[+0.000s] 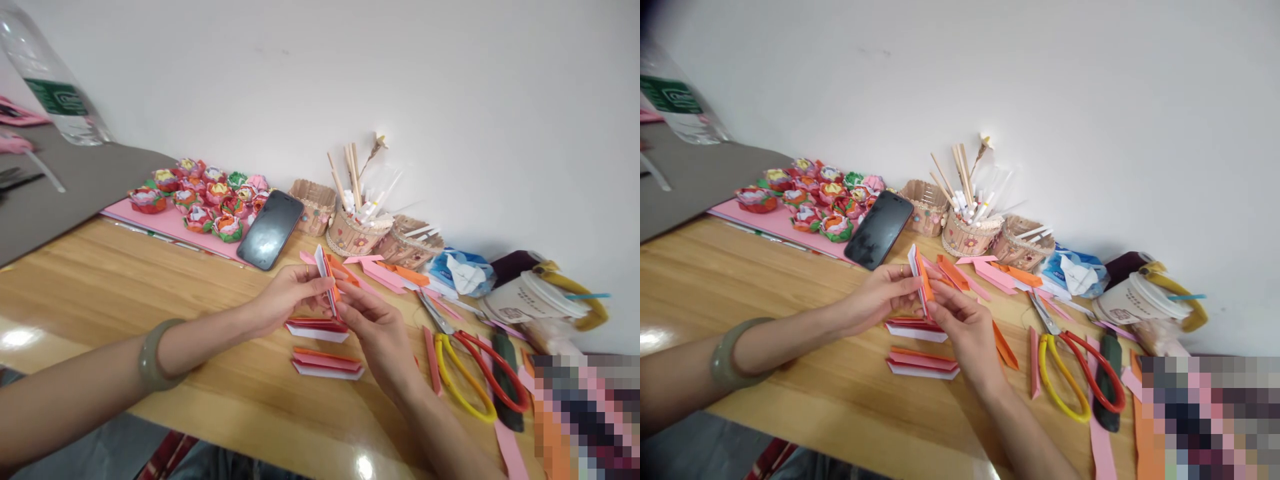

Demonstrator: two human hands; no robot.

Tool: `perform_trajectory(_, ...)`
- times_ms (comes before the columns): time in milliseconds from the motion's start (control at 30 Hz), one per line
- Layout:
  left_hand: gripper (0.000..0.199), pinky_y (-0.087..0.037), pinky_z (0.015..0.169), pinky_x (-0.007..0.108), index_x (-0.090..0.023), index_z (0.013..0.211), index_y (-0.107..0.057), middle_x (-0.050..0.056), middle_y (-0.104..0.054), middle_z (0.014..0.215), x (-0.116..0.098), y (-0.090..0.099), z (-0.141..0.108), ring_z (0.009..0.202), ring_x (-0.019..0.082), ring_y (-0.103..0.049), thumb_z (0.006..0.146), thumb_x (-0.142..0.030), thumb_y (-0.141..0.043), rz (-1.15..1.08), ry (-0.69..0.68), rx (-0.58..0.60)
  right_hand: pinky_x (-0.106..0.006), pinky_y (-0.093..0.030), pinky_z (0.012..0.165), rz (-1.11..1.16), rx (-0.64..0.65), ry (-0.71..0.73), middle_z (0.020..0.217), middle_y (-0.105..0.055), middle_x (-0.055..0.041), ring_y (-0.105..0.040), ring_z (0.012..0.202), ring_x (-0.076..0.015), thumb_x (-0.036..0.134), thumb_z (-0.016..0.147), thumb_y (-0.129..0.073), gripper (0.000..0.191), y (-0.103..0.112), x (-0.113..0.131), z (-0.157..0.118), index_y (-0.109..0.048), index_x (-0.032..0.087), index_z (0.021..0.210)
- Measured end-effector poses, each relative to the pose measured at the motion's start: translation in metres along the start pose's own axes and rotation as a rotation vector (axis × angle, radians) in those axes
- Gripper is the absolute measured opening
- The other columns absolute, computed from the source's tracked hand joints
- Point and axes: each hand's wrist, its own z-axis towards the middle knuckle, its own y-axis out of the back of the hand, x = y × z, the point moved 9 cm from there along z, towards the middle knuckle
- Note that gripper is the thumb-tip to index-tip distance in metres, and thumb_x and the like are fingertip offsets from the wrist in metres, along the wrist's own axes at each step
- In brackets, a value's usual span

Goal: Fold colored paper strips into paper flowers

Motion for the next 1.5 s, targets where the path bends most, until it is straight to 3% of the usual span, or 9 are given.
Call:
perform_trajectory(233,0.023,-0.037,0.052,0.019,-0.012,0.079,-0.063,0.001,-0.064,0.067,0.003,0.004,-0.001,0.057,0.008,-0.054,0.071,-0.033,-0.069,-0.075,0.04,-0.053,-0.025,-0.053,0.064,-0.083,0.113,0.072,0.075,-0.07,0.0019,-0.066,0.07,-0.0137,0.028,0.069,-0.073,0.028,-0.007,0.015,-0.001,-0.058,0.023,0.092)
perform_trajectory(533,0.023,-0.031,0.043,0.021,-0.016,0.075,-0.055,-0.003,-0.053,0.052,0.007,0.003,-0.004,0.046,0.009,-0.045,0.07,-0.037,-0.063,-0.004,0.12,-0.088,-0.031,-0.053,0.065,-0.665,0.152,0.3,0.076,-0.063,-0.0019,-0.062,0.069,-0.0165,0.028,0.077,-0.065,0.013,-0.015,0.024,-0.008,-0.055,0.02,0.081)
perform_trajectory(633,0.021,-0.03,0.044,0.021,-0.016,0.078,-0.056,-0.002,-0.055,0.055,0.013,-0.001,-0.005,0.046,0.01,-0.049,0.071,-0.036,-0.061,0.034,0.155,-0.079,-0.044,-0.047,0.089,-0.863,0.079,0.439,0.115,-0.056,-0.0116,-0.056,0.106,-0.0261,0.028,0.071,-0.069,0.052,-0.014,0.036,-0.011,-0.047,0.022,0.118)
perform_trajectory(733,0.018,-0.03,0.047,0.022,-0.016,0.078,-0.058,-0.002,-0.056,0.059,0.019,-0.006,-0.008,0.049,0.009,-0.049,0.072,-0.034,-0.061,0.092,0.213,-0.058,-0.052,-0.029,0.106,-0.972,0.175,0.492,0.148,-0.021,-0.0139,-0.022,0.136,-0.0302,0.029,0.068,-0.071,0.095,-0.021,0.038,-0.015,-0.012,0.026,0.143)
perform_trajectory(800,0.016,-0.031,0.049,0.023,-0.016,0.076,-0.058,-0.004,-0.054,0.059,0.02,-0.011,-0.01,0.05,0.009,-0.047,0.072,-0.031,-0.062,0.137,0.225,-0.027,-0.051,-0.023,0.109,-0.985,0.283,0.468,0.152,-0.009,-0.0119,-0.011,0.14,-0.029,0.029,0.068,-0.07,0.103,-0.027,0.034,-0.017,-0.001,0.027,0.144)
perform_trajectory(933,0.01,-0.035,0.053,0.023,-0.016,0.073,-0.058,-0.005,-0.053,0.059,0.018,-0.019,-0.012,0.054,0.009,-0.046,0.072,-0.025,-0.063,0.164,0.203,0.025,-0.05,-0.022,0.11,-0.937,0.376,0.377,0.151,-0.015,-0.0111,-0.016,0.139,-0.0273,0.026,0.068,-0.07,0.103,-0.03,0.027,-0.018,-0.002,0.028,0.144)
perform_trajectory(1133,0.025,-0.042,0.067,0.028,-0.017,0.087,-0.059,0.0,-0.061,0.071,0.016,-0.023,-0.012,0.07,0.014,-0.057,0.072,-0.036,-0.066,0.119,0.151,0.083,-0.047,-0.024,0.11,-0.852,0.336,0.365,0.15,-0.019,-0.0115,-0.02,0.138,-0.0261,0.025,0.071,-0.069,0.096,-0.028,0.029,-0.016,-0.007,0.027,0.145)
perform_trajectory(1300,0.04,-0.041,0.06,0.026,-0.016,0.084,-0.054,-0.001,-0.059,0.059,0.02,-0.03,-0.014,0.058,0.013,-0.056,0.072,-0.053,-0.061,0.092,0.139,0.196,-0.051,-0.022,0.11,-0.863,0.317,0.383,0.149,-0.023,-0.0115,-0.022,0.137,-0.028,0.028,0.07,-0.071,0.095,-0.027,0.03,-0.015,-0.011,0.028,0.144)
perform_trajectory(1500,0.038,-0.041,0.061,0.025,-0.015,0.078,-0.054,-0.001,-0.058,0.061,0.022,-0.027,-0.014,0.06,0.011,-0.055,0.071,-0.051,-0.064,0.056,0.15,0.168,-0.05,-0.022,0.11,-0.897,0.322,0.356,0.151,-0.017,-0.0092,-0.018,0.138,-0.0275,0.025,0.07,-0.069,0.096,-0.026,0.025,-0.014,-0.008,0.029,0.145)
